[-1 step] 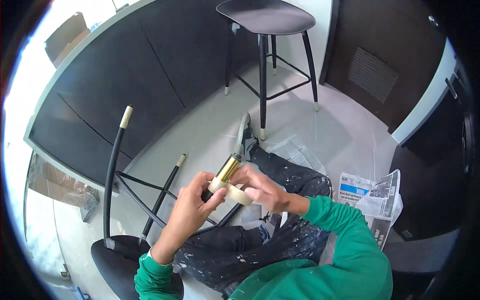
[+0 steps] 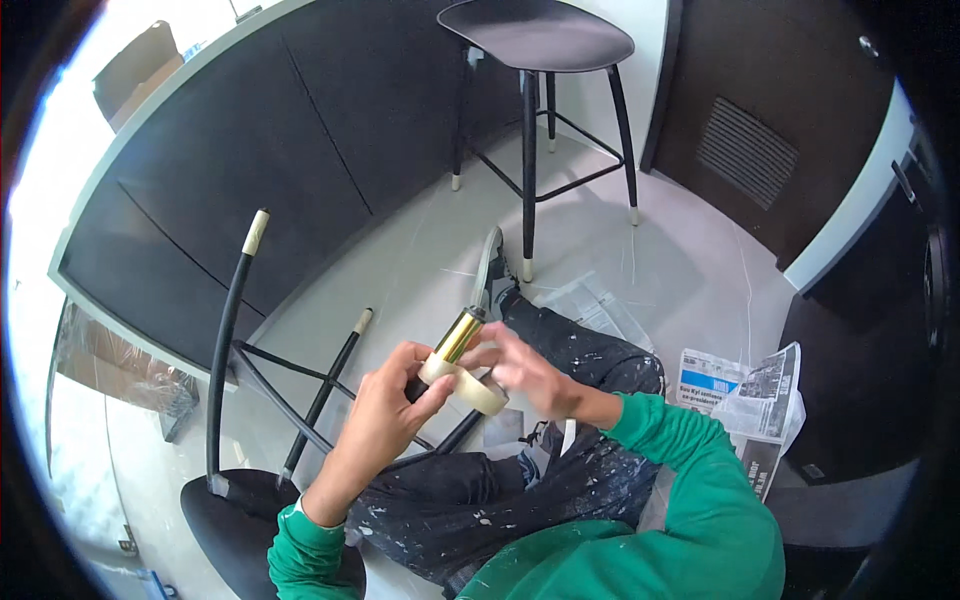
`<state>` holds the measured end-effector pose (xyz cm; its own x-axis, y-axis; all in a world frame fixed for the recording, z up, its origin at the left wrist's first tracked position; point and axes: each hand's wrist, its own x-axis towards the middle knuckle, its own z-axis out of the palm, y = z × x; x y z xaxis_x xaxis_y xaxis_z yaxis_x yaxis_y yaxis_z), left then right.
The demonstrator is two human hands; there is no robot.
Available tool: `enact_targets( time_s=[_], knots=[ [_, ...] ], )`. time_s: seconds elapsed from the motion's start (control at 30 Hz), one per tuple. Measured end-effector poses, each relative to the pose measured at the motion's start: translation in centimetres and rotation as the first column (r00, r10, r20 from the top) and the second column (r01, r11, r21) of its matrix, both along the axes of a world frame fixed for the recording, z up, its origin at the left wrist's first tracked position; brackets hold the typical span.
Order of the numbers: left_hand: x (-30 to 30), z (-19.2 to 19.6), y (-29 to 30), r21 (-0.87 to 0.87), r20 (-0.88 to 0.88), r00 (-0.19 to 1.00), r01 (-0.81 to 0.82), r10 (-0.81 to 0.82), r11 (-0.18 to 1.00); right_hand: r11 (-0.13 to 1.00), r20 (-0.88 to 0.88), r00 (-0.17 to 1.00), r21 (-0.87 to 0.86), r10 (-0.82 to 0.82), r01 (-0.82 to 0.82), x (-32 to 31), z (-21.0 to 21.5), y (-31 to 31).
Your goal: The person sits on the floor and wraps masking tape around the gold-colored tips of black chair legs. They turn the chair over and apply the tape by hand while it rests on a piece of newspaper.
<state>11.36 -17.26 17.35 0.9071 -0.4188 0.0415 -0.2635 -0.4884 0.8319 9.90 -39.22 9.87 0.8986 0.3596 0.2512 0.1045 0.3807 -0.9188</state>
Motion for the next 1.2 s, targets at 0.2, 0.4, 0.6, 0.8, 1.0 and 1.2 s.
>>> enact_targets(
  time_s=[0.2,0.4,0.6,0.8,1.0,1.2],
  knots=[
    [0.4,0.2,0.2,0.051,0.06,0.996,0.06,-0.063,0.997,0.713,-0.39,0.606,0.493,0.693,-0.499,6.8,0.6,-1.7],
    [-0.7,-0.1,0.4,0.214,0.292,0.956,-0.063,-0.003,0.975,0.86,-0.545,0.675,0.207,0.497,-0.466,12.6,5.3,-0.2],
    [-0.8,-0.6,1.3,0.176,0.353,0.936,-0.09,0.022,0.98,0.828,-0.404,0.803,-0.166,0.438,-0.535,12.8,12.3,2.2],
    [0.0,-1.3,1.6,0.028,0.263,0.964,-0.058,0.048,0.998,0.841,-0.07,0.957,-0.462,0.282,-0.281,5.4,16.8,3.2],
    [0.5,-1.0,2.0,-0.205,0.138,0.99,0.007,0.022,0.979,0.886,0.245,0.969,-0.456,0.031,0.087,-3.2,13.1,1.5],
    [1.2,-0.6,1.5,-0.124,0.271,0.955,0.156,-0.118,0.98,0.73,0.535,0.844,-0.595,0.047,0.337,-4.3,6.1,-4.1]
  ],
)
